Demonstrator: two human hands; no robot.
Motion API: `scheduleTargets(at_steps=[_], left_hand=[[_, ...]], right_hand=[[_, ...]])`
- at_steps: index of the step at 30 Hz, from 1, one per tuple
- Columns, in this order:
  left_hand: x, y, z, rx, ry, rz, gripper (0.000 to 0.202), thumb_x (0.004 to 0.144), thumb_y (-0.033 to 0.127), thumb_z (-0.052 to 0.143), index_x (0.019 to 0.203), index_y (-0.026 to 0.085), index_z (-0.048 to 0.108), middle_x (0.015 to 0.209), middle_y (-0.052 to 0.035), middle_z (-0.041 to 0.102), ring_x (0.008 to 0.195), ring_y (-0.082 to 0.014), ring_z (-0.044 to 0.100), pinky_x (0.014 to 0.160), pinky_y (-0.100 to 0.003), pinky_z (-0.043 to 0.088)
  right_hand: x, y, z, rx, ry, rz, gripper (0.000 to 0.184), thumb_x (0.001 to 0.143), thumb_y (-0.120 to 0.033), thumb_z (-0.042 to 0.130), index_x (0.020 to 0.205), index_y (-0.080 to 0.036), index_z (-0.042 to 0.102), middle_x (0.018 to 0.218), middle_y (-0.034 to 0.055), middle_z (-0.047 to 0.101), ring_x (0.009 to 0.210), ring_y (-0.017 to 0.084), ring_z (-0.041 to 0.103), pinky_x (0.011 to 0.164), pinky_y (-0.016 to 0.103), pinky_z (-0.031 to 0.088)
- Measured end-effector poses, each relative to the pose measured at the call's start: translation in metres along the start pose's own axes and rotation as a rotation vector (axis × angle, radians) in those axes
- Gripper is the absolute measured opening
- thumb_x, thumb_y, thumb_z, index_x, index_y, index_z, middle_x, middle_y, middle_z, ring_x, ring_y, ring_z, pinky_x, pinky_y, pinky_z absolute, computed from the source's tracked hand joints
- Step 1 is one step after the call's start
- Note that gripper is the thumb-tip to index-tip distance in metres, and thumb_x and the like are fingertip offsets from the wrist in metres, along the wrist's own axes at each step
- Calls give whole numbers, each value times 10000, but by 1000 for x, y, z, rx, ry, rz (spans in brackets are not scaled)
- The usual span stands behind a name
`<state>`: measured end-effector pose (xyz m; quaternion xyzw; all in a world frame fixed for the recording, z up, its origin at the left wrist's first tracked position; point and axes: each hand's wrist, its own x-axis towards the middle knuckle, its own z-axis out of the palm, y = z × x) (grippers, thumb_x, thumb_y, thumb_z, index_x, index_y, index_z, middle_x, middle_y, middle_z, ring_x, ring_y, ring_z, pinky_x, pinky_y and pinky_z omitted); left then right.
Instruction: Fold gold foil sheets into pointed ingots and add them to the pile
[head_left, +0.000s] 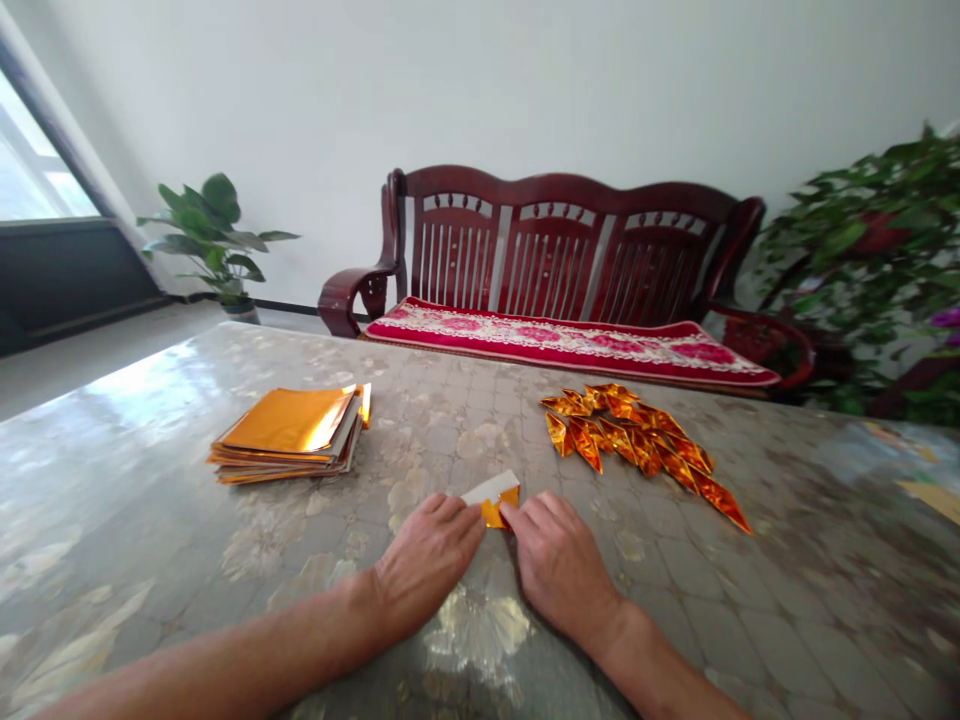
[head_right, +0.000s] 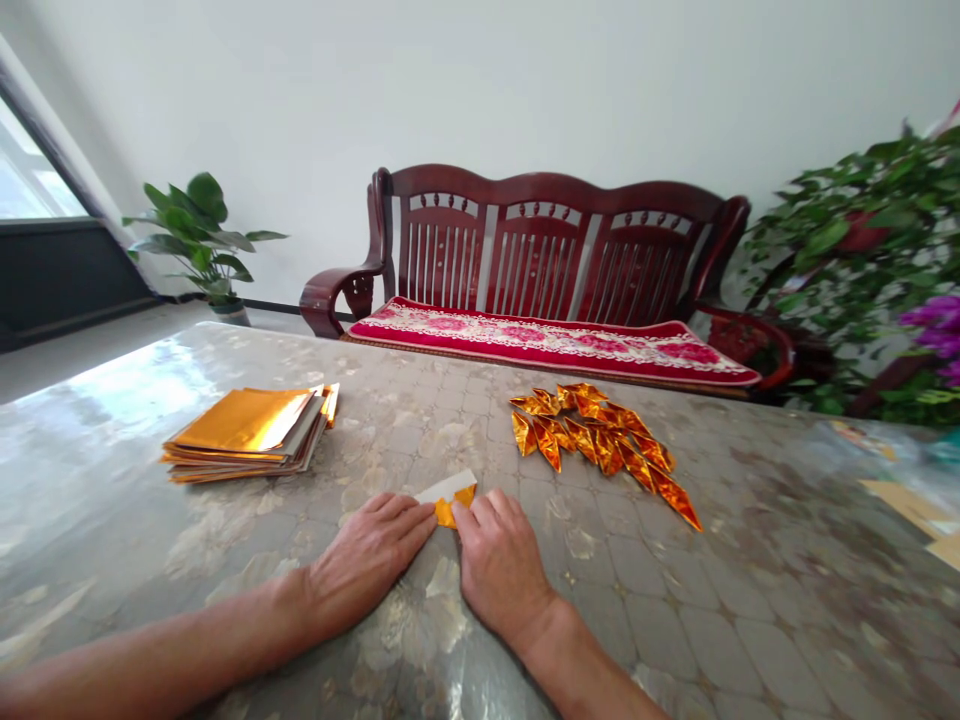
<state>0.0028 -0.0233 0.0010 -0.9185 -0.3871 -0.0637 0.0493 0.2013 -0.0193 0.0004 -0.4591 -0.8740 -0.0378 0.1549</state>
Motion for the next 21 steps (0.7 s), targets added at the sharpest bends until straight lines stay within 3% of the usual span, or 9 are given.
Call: scheduleTargets(at_steps=[3,7,13,21], left_hand=[[6,2,5,33,-6,-52,223,928,126,541,1148,159,562,1035,-89,628,948,-243,564,832,-374,445],[9,9,10,37,8,-105,258,928,148,519,1183,166,550,1041,-98,609,938,-253,554,820,-391,455],[3,9,5,-60,28,-123,263,931,156,548,1191,194,564,1220,-88,606,1090,-256,531,909,-393,438],[0,3,1,-173,25,-109,226,962,217,547,1177,245,610,1191,-57,646,1030,-224,574,886,-376,448]], right_hand=[[3,2,2,65,-16,55,255,914,-43,466,1043,-180,638,890,65,608,871,227,506,809,339,405],[7,9,3,107,-19,86,248,925,-45,469,978,-194,660,899,60,598,890,219,522,812,325,432],[7,17,0,108,22,-9,240,893,-54,536,1015,-208,674,1065,68,623,1035,241,504,908,381,425],[4,15,2,155,26,-26,213,919,-65,496,931,-200,660,955,59,617,944,225,513,846,369,443]])
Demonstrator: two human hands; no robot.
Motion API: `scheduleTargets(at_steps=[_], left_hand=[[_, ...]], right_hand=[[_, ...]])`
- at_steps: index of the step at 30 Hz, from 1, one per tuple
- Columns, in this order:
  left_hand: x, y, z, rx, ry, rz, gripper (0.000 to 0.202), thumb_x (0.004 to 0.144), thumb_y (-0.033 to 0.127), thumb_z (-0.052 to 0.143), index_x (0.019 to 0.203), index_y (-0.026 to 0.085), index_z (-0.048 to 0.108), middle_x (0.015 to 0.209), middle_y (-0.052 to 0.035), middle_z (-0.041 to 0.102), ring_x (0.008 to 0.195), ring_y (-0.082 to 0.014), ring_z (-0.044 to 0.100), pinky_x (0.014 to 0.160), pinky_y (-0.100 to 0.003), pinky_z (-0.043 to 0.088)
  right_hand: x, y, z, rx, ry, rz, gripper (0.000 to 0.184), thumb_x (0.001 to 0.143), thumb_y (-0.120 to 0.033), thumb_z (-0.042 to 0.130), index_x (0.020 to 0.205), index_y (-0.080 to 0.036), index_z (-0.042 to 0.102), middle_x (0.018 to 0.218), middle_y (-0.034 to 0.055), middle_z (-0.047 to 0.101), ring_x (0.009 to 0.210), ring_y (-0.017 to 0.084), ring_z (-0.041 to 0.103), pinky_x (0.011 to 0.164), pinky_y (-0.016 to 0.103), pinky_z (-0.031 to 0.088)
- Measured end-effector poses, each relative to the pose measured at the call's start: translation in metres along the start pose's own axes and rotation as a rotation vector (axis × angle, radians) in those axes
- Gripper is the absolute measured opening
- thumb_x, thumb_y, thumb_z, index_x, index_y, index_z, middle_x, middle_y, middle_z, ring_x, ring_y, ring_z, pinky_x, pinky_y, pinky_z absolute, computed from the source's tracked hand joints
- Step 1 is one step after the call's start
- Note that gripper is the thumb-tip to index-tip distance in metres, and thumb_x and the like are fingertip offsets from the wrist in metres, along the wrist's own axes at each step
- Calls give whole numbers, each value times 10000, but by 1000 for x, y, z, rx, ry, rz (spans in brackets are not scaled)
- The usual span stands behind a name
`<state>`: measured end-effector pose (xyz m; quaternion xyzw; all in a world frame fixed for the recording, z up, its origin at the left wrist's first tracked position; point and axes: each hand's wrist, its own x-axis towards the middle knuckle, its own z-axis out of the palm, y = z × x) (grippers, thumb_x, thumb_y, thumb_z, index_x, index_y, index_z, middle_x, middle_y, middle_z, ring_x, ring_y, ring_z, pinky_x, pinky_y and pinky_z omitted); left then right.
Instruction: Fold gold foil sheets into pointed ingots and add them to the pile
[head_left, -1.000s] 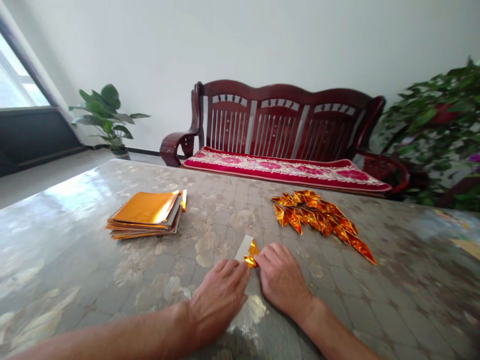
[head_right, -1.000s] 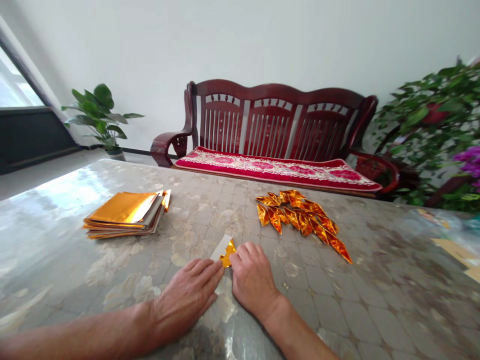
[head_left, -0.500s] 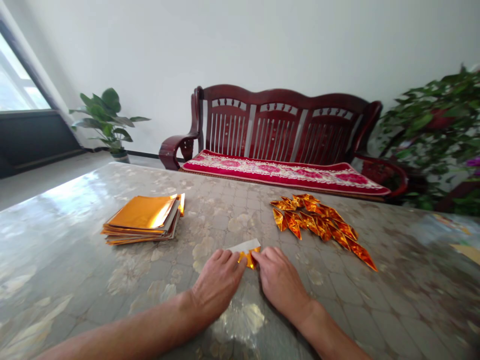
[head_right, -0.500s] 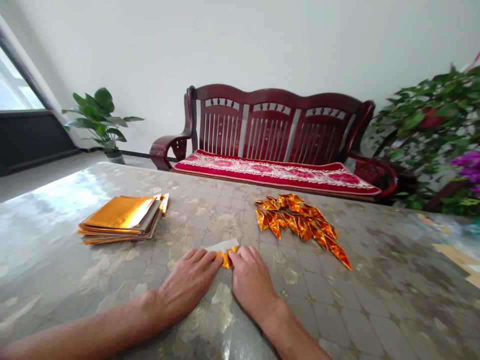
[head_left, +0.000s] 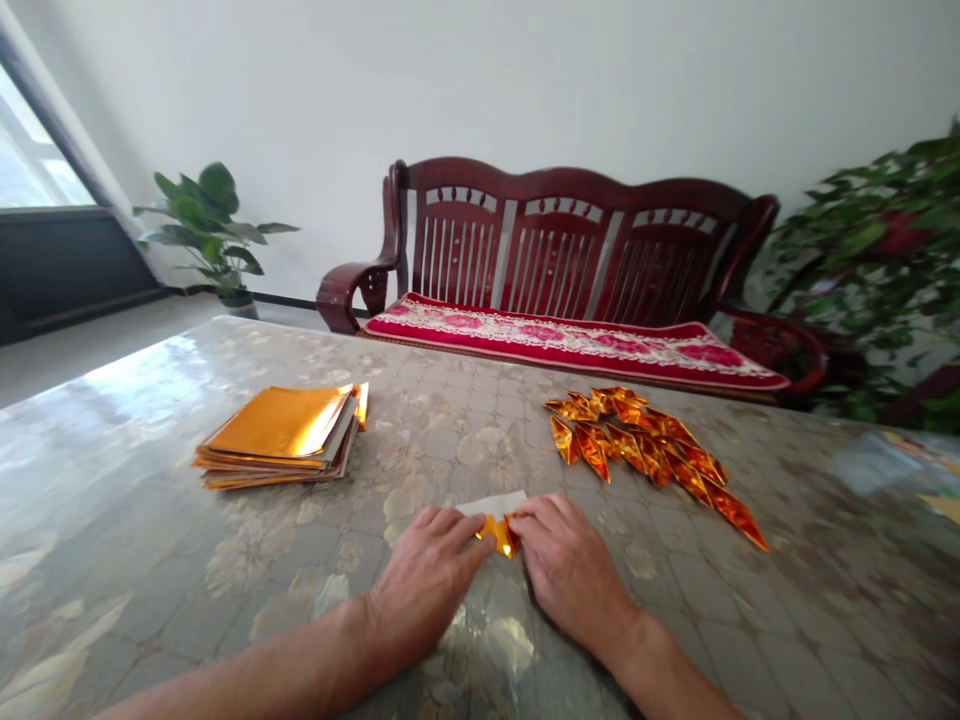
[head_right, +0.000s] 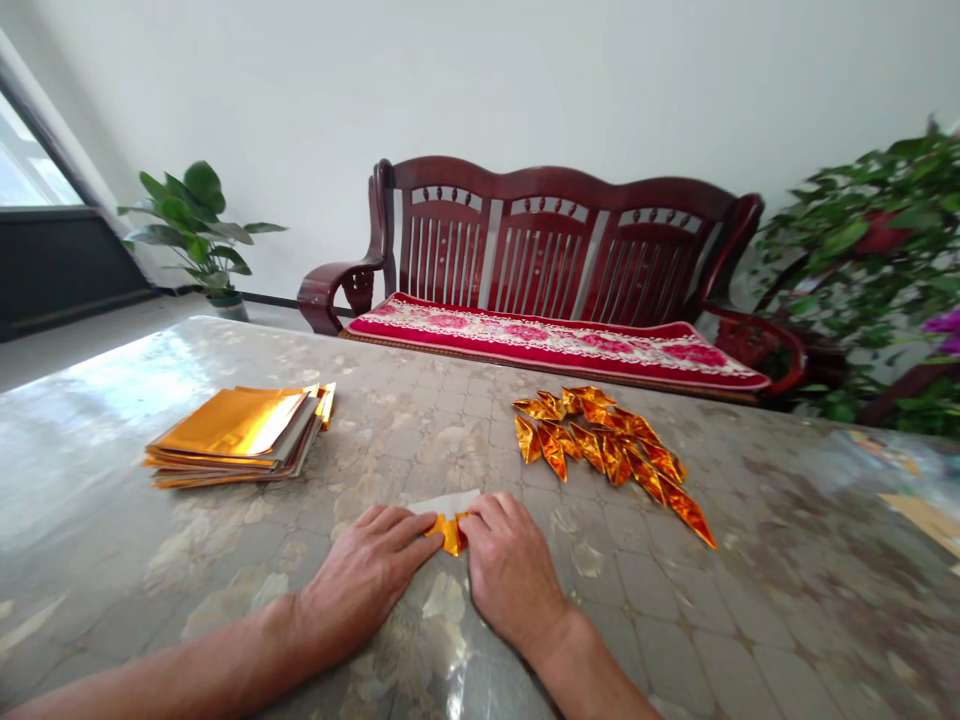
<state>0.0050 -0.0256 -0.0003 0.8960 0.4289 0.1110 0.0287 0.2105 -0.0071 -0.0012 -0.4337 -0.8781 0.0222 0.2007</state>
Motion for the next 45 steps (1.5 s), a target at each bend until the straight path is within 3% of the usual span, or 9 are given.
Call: scheduleTargets(at_steps=[9,12,16,21,25,33,40,45], left_hand=[[3,-14,3,-266,93,-81,199,974,209,529,1021,268,713,1081,-1,709,960,-185,622,888,-317,477],[7,-19,7,-368,113,-176,193,922,174,585,1071,237,690,1049,-5,710,962,-179,630,873,-283,489],[11,-21,9,-427,87,-275,350,830,158,660,1171,236,659,1001,4,724,901,-184,652,821,-282,500],[14,-20,6,-433,56,-207,160,861,195,666,966,289,740,907,42,736,886,-177,654,809,-277,457],[13,-16,6,-403,67,-153,105,890,238,661,860,271,757,838,34,722,839,-159,641,774,-255,422],[14,-12,6,-368,42,-174,91,873,232,676,847,278,750,829,45,714,835,-156,634,766,-252,402],[12,-17,-1,-405,-15,-183,147,931,287,612,902,276,756,865,31,727,862,-160,639,801,-260,415],[9,-23,-1,-397,4,-256,151,906,300,643,815,238,745,811,22,709,828,-162,627,769,-261,409]], right_hand=[[1,-4,5,101,-5,21,165,949,-127,534,979,-217,668,931,40,614,905,202,562,822,337,484],[2,-2,5,108,-5,4,168,954,-131,534,991,-216,674,943,44,630,908,201,576,818,333,491],[4,2,6,125,-6,-38,183,967,-133,519,1003,-214,679,978,54,654,933,203,592,841,334,495],[4,6,8,128,11,-67,197,971,-123,503,996,-209,679,1024,60,679,964,201,612,870,341,501],[-1,7,8,192,46,-61,189,951,-118,511,943,-209,676,1059,60,690,989,197,632,891,342,508],[-4,1,5,262,11,-14,79,886,-161,638,894,-234,666,1083,33,689,1019,208,633,914,358,490],[-1,-1,8,267,19,11,118,900,-132,612,822,-217,636,998,29,676,946,197,610,848,343,479],[-1,-2,6,276,14,24,137,906,-127,593,805,-214,625,989,28,666,941,188,603,857,332,469]])
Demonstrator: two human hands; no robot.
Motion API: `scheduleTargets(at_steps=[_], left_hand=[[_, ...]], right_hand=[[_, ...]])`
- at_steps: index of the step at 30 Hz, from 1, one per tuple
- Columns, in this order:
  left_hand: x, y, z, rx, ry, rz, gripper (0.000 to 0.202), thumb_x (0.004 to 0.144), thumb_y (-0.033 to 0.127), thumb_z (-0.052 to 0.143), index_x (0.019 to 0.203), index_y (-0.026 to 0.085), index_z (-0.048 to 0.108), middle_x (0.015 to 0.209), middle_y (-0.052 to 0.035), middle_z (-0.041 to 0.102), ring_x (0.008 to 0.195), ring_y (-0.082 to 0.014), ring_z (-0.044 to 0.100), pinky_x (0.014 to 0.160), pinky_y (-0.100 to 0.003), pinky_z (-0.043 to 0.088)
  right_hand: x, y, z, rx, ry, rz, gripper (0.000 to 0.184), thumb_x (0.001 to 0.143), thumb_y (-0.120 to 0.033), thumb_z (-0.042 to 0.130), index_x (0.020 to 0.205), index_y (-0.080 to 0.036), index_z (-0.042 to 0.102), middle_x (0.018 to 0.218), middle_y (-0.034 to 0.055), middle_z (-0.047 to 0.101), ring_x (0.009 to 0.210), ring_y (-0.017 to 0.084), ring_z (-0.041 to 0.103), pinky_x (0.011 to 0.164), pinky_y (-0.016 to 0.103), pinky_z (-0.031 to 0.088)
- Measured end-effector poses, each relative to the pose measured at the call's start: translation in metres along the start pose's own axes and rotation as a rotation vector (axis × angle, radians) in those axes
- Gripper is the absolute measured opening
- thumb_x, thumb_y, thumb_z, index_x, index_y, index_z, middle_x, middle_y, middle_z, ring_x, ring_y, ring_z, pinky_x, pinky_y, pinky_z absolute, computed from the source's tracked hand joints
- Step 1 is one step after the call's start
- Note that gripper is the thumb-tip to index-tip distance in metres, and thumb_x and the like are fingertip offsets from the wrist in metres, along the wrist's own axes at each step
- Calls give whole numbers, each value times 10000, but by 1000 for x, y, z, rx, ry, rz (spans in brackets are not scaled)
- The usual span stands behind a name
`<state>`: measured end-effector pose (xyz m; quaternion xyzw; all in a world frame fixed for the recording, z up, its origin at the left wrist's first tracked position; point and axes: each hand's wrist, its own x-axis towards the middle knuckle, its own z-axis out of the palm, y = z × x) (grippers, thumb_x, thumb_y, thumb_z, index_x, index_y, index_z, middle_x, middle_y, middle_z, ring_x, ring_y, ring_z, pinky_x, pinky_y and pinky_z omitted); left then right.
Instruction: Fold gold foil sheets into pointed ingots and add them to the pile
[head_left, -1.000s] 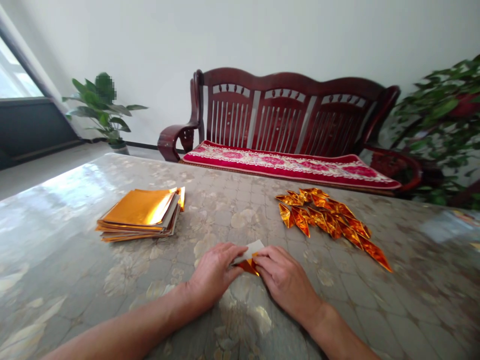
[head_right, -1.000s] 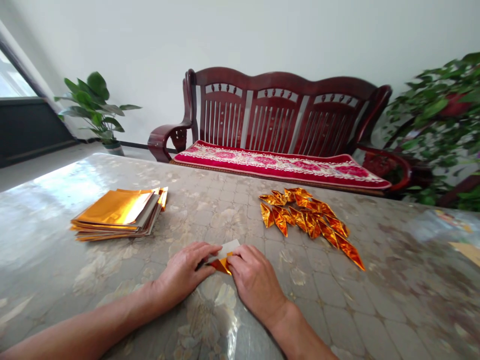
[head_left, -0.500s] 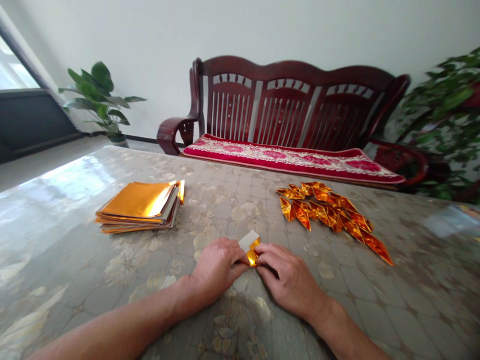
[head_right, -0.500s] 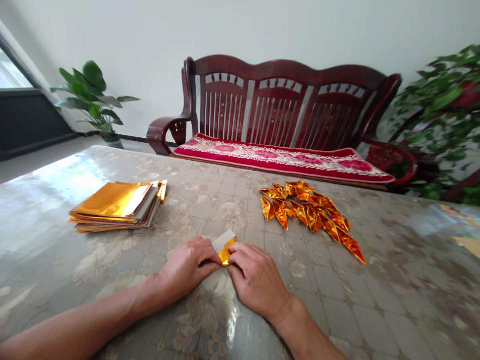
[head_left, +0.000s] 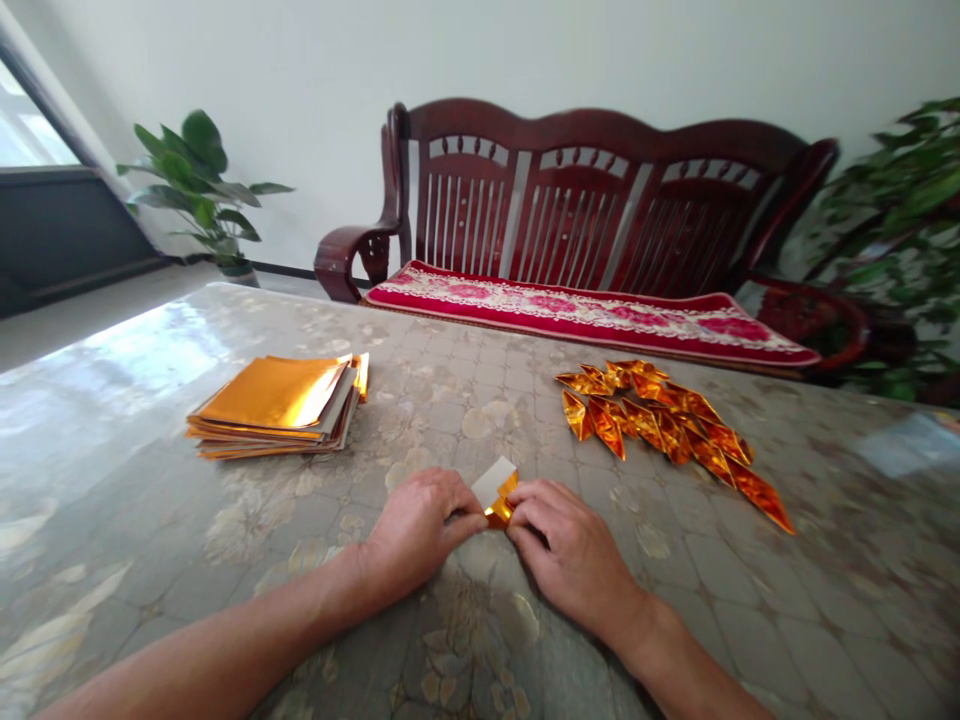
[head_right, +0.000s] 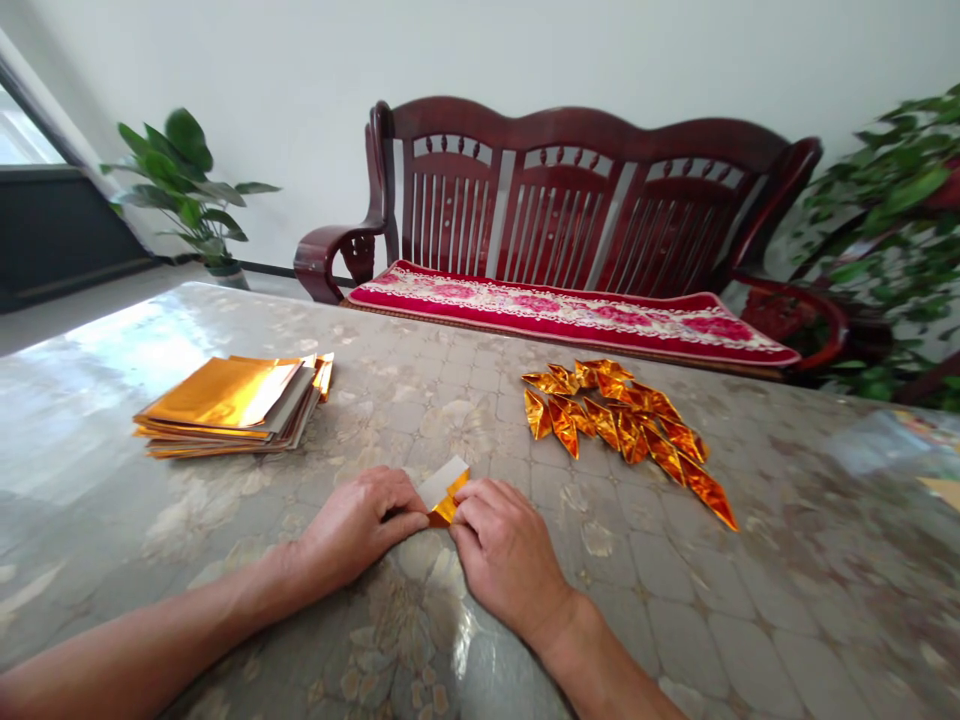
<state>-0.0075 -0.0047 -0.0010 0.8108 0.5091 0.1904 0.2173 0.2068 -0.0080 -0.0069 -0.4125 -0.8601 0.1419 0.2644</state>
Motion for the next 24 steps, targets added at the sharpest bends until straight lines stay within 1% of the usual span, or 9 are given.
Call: scheduleTargets(at_steps=[5,9,14,20,24], left_hand=[[4,2,2,11,17,-18,178,890,325,645,774,225,735,779,11,699,796,-160,617,728,-256,398],[6,4,0,24,3,-63,194,879,332,631,756,218,728,774,-3,700,790,-169,618,713,-260,396],[6,2,-2,50,18,-118,221,857,381,655,726,209,700,769,-8,686,780,-172,609,696,-263,381],[7,0,-2,113,29,-120,339,860,497,654,691,203,672,736,-5,655,745,-167,583,665,-263,351],[7,2,-3,135,11,-119,337,886,484,624,699,209,678,741,-8,657,756,-173,590,670,-267,354]], right_hand=[[5,-3,1,-38,3,29,144,925,-177,579,786,-208,604,925,35,639,903,196,582,826,336,462],[10,-4,5,-69,12,66,183,896,-134,580,727,-201,557,857,33,593,861,199,550,787,333,445],[12,-4,7,-84,2,77,205,889,-111,551,708,-201,518,838,36,554,854,203,521,772,335,426],[12,-2,10,-113,5,81,195,871,-94,535,713,-202,496,838,42,530,858,209,498,766,341,416],[13,-1,12,-117,7,82,204,858,-83,535,702,-202,483,828,38,520,851,207,491,770,344,416]])
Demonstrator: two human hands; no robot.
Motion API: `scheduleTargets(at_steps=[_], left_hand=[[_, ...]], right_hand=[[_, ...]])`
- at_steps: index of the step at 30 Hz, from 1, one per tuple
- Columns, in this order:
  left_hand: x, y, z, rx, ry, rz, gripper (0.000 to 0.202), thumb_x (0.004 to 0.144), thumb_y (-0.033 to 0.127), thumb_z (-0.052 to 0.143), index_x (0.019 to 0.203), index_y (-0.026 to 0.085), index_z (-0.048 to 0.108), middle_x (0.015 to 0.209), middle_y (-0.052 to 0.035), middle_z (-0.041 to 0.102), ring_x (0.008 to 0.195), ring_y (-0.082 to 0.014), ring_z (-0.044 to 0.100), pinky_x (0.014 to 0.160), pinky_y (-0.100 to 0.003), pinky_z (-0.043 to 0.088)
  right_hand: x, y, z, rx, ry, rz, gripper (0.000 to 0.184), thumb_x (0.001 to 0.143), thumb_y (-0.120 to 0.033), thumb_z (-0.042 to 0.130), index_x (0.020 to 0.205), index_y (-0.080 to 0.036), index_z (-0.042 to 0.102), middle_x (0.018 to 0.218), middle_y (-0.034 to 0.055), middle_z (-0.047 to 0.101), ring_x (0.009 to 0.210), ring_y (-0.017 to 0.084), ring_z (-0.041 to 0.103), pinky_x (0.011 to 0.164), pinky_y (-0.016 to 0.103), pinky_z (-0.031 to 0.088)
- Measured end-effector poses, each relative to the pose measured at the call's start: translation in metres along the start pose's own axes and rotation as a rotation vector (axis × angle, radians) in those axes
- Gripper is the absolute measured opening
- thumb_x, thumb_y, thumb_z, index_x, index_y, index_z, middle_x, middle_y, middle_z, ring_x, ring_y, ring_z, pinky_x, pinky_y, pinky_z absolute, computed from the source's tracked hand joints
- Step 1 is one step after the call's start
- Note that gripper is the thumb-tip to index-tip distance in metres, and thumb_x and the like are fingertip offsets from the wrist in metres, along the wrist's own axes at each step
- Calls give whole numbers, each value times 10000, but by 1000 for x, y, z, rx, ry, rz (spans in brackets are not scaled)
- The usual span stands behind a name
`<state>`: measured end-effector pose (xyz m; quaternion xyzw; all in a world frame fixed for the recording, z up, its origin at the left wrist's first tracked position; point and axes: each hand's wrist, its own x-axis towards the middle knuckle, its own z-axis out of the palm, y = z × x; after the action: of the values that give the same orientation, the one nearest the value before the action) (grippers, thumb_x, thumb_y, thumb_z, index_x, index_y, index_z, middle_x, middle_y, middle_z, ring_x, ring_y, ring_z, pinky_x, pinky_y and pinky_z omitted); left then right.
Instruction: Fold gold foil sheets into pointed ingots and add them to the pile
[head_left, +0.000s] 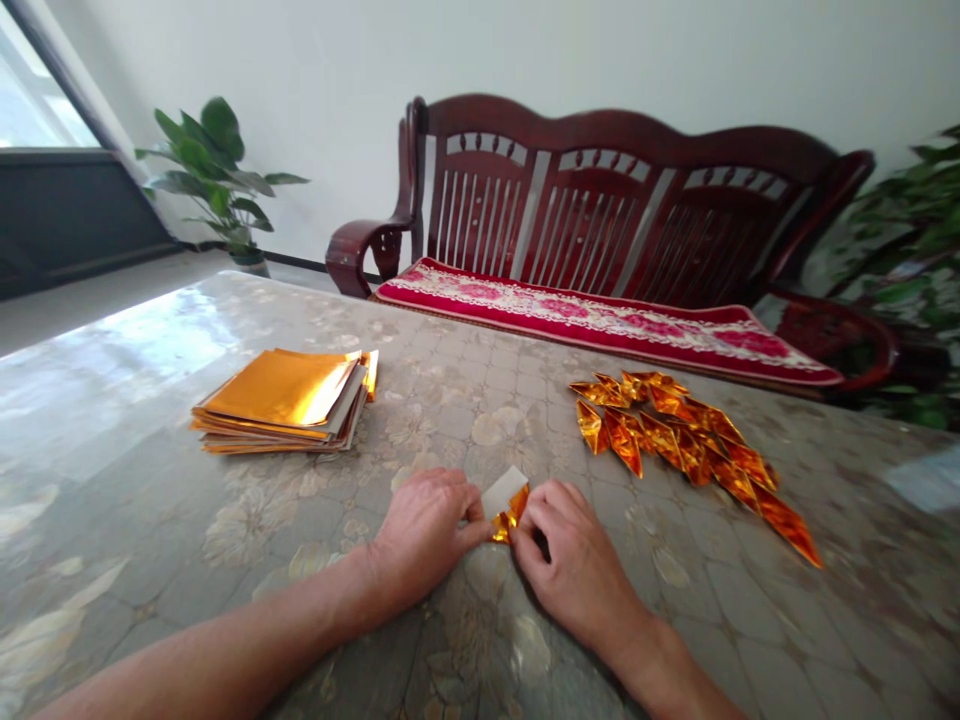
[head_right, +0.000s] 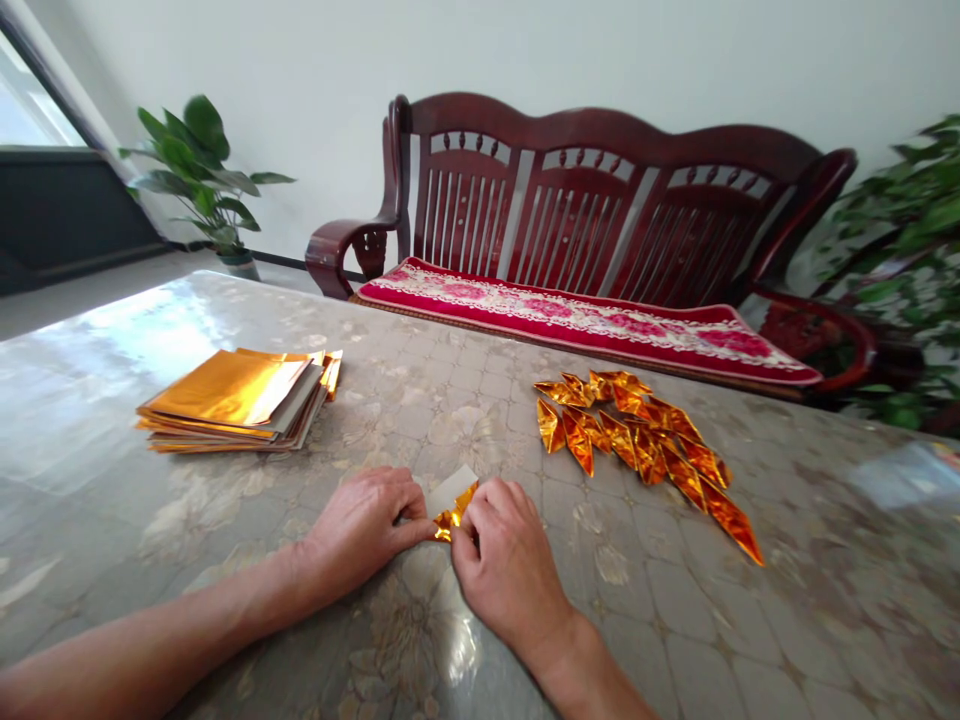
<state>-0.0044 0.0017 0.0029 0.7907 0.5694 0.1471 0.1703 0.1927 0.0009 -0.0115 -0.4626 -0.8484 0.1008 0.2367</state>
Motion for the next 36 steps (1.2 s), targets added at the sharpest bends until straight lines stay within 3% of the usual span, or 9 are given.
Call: scheduleTargets(at_steps=[14,19,23,31,36], left_hand=[[-1,4,1,74,10,1,184,850,321,657,709,204,660,752,-11,656,768,-187,605,692,-278,390],[-2,2,3,62,32,13,155,861,340,668,770,214,658,787,-2,647,796,-190,605,701,-283,386],[-4,2,3,15,77,96,135,887,365,671,975,264,677,931,5,652,890,-190,606,750,-291,397],[-13,2,9,235,107,351,95,960,271,587,1005,242,666,917,-10,653,822,-184,568,699,-329,374],[-18,6,11,351,71,358,109,958,235,581,1060,216,612,927,-29,618,814,-201,547,672,-345,375]], right_hand=[[2,-2,1,-28,14,-12,213,854,-100,551,702,-217,456,834,36,519,854,214,490,767,360,423],[1,-1,1,-29,2,-1,207,859,-95,543,714,-213,453,843,36,516,857,213,480,776,365,416],[1,0,2,-23,1,-2,191,869,-103,539,728,-214,472,842,34,521,853,213,481,768,362,414],[1,0,2,18,28,2,157,866,-105,554,784,-222,489,863,32,552,851,219,499,764,363,411],[1,-2,2,0,29,11,100,875,-133,557,861,-224,519,891,41,559,861,228,507,766,368,413]])
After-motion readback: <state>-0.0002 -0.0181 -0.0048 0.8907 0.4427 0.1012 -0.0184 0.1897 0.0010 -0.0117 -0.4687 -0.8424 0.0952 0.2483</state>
